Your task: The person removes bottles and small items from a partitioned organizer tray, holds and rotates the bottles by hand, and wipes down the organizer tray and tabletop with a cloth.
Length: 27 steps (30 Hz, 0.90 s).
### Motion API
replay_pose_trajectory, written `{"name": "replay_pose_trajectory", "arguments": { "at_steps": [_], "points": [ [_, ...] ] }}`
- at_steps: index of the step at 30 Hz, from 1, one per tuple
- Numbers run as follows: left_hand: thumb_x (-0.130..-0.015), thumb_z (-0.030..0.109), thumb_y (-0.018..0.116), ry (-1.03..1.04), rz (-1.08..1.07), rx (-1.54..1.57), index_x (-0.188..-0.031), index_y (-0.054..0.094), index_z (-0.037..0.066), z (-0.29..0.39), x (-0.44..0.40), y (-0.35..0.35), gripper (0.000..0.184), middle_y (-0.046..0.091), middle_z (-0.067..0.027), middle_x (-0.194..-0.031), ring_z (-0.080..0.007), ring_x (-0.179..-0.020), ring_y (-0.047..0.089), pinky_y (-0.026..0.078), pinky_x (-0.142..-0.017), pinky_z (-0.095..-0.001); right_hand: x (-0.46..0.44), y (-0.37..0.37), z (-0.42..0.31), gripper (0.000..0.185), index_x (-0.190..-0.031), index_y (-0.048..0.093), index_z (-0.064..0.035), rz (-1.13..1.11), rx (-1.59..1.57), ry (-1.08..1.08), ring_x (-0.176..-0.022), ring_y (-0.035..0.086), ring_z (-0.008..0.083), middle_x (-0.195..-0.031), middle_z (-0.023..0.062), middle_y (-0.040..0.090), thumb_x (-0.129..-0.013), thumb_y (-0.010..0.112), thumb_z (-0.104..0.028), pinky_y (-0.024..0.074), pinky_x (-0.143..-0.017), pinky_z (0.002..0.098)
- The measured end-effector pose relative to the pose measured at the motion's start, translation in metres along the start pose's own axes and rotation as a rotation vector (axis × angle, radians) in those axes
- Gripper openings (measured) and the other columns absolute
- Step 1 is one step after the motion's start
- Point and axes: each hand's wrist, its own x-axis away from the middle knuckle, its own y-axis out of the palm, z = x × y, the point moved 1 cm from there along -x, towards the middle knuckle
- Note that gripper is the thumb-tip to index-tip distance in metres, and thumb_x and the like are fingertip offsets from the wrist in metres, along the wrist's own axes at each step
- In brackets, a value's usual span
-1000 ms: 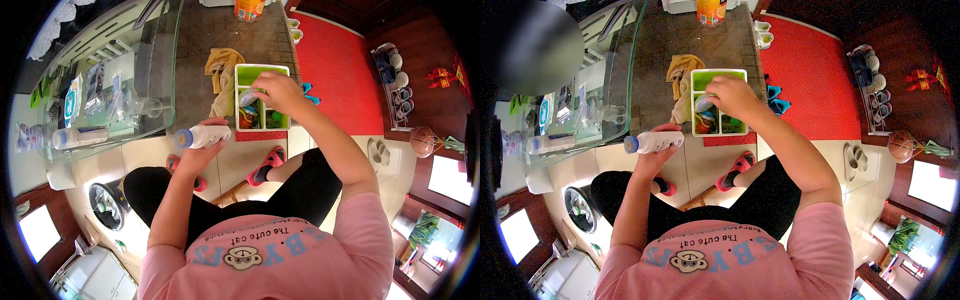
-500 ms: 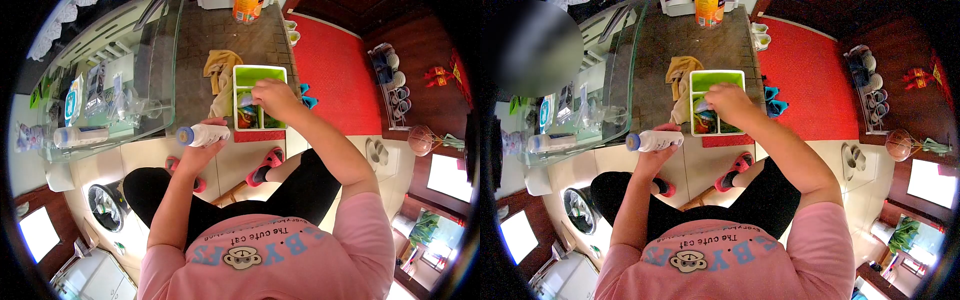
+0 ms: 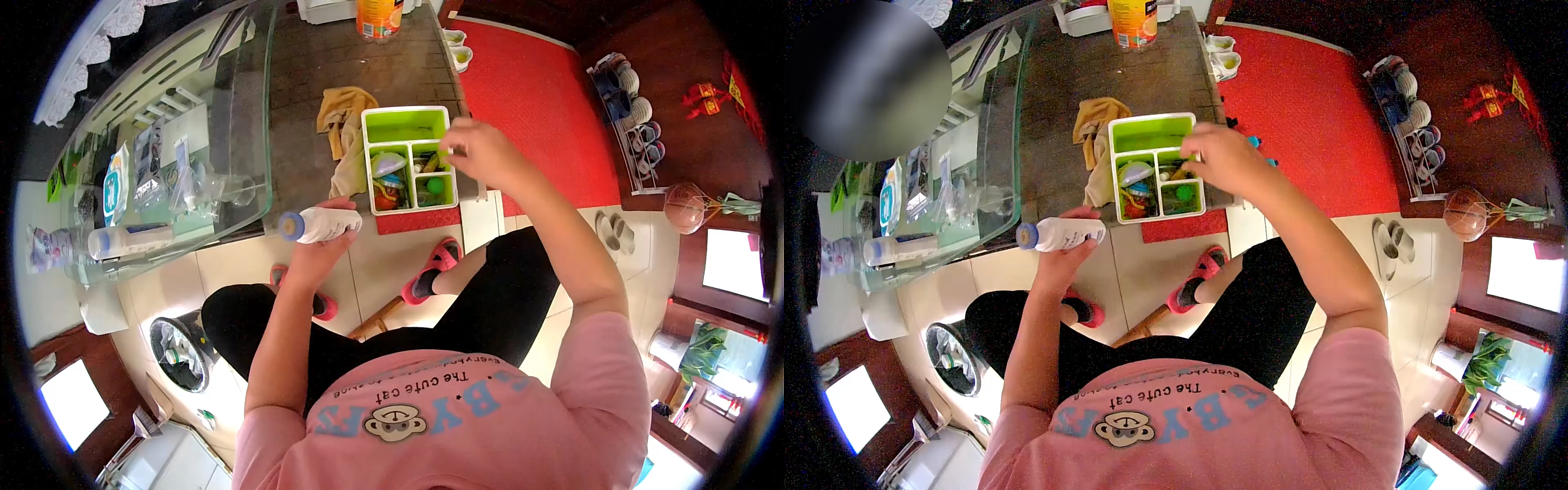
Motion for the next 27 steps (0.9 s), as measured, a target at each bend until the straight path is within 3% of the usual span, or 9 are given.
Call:
{"name": "replay_pose_trajectory", "arguments": {
  "at_steps": [2, 8, 13, 17, 19, 21, 23, 25, 27],
  "points": [
    [-0.078, -0.005, 0.063, -0.011, 0.01, 0.001, -0.119, 0.051, 0.004, 0.0, 0.0, 0.0, 0.044, 0.058, -0.0042, -0.114, -0.0114, -0.101, 0.054, 0.045, -0.086, -0.0262, 0.008, 0.004, -0.001, 0.018, -0.086, 0.063, -0.0057, -0.072, 0.043, 0.008, -0.086, 0.059, 0.031, -0.088, 0.0122, 0.059, -0.073, 0.07, -0.015, 0.0475, -0.074, 0.0409],
    [-0.076, -0.006, 0.061, -0.031, 0.027, -0.022, -0.119, 0.052, 0.004, 0.006, 0.0, 0.003, 0.045, 0.059, -0.0075, -0.114, -0.0159, -0.105, 0.055, 0.044, -0.091, -0.0303, -0.009, 0.029, -0.019, 0.026, -0.091, 0.062, -0.0059, 0.103, -0.001, -0.175, -0.091, 0.057, 0.0309, -0.088, 0.0109, 0.058, -0.069, 0.072, -0.017, 0.0466, -0.079, 0.0413],
    [-0.075, -0.004, 0.062, -0.02, 0.014, -0.05, -0.118, 0.053, 0.004, 0.005, -0.003, 0.001, 0.044, 0.059, -0.0065, -0.114, -0.0158, -0.105, 0.054, 0.044, -0.091, -0.0302, -0.034, 0.066, -0.032, 0.024, -0.091, 0.064, -0.0108, 0.011, 0.233, -0.258, -0.095, 0.055, 0.0263, -0.092, 0.0064, 0.06, -0.068, 0.071, -0.01, 0.0455, -0.081, 0.0384],
    [-0.075, -0.005, 0.062, 0.013, 0.025, -0.048, -0.117, 0.053, 0.004, 0.01, -0.001, -0.001, 0.044, 0.059, -0.0059, -0.114, -0.0152, -0.104, 0.055, 0.044, -0.091, -0.0297, -0.037, 0.059, -0.029, 0.014, -0.082, 0.064, -0.0113, 0.144, 0.166, -0.281, -0.084, 0.059, 0.024, -0.082, 0.0053, 0.063, -0.069, 0.067, -0.009, 0.0466, -0.075, 0.0382],
    [-0.075, -0.006, 0.061, -0.012, 0.034, 0.009, -0.117, 0.053, 0.004, 0.01, 0.001, -0.001, 0.044, 0.059, -0.0057, -0.113, -0.0151, -0.103, 0.055, 0.044, -0.091, -0.0295, -0.037, 0.052, -0.025, 0.011, -0.082, 0.066, -0.0092, 0.167, 0.121, -0.204, -0.076, 0.061, 0.0256, -0.077, 0.0065, 0.064, -0.071, 0.068, -0.01, 0.0485, -0.073, 0.0381],
    [-0.075, -0.005, 0.062, -0.006, 0.021, 0.009, -0.117, 0.053, 0.004, 0.008, 0.002, -0.003, 0.043, 0.059, -0.0056, -0.113, -0.0149, -0.103, 0.055, 0.044, -0.091, -0.0294, -0.034, 0.044, -0.021, 0.013, -0.084, 0.067, -0.0072, 0.207, -0.199, 0.041, -0.074, 0.062, 0.0278, -0.076, 0.0086, 0.065, -0.073, 0.07, -0.012, 0.0501, -0.073, 0.0377],
    [-0.076, -0.005, 0.062, -0.002, 0.01, 0.005, -0.116, 0.053, 0.004, 0.005, 0.003, -0.004, 0.043, 0.059, -0.0056, -0.113, -0.0147, -0.103, 0.054, 0.044, -0.09, -0.0292, -0.032, 0.04, -0.025, 0.023, -0.093, 0.067, -0.0076, 0.074, -0.189, 0.119, -0.086, 0.062, 0.0274, -0.086, 0.0096, 0.066, -0.073, 0.073, -0.016, 0.0496, -0.079, 0.0375],
    [-0.078, -0.001, 0.065, 0.034, -0.016, -0.071, -0.117, 0.052, 0.004, 0.004, 0.003, -0.006, 0.042, 0.059, -0.0052, -0.111, -0.0131, -0.1, 0.056, 0.045, -0.087, -0.0285, -0.028, 0.045, -0.036, 0.029, -0.098, 0.065, -0.01, 0.077, 0.071, -0.12, -0.094, 0.059, 0.0265, -0.095, 0.0087, 0.063, -0.071, 0.073, -0.013, 0.048, -0.082, 0.0376],
    [-0.078, -0.001, 0.066, 0.052, -0.013, -0.061, -0.117, 0.052, 0.004, 0.005, 0.004, -0.006, 0.042, 0.059, -0.005, -0.11, -0.0129, -0.1, 0.056, 0.045, -0.086, -0.0284, -0.03, 0.06, -0.042, 0.032, -0.099, 0.063, -0.0113, 0.038, 0.198, -0.167, -0.096, 0.057, 0.0263, -0.098, 0.0075, 0.061, -0.069, 0.072, -0.011, 0.0469, -0.083, 0.0377]
  ]
}}
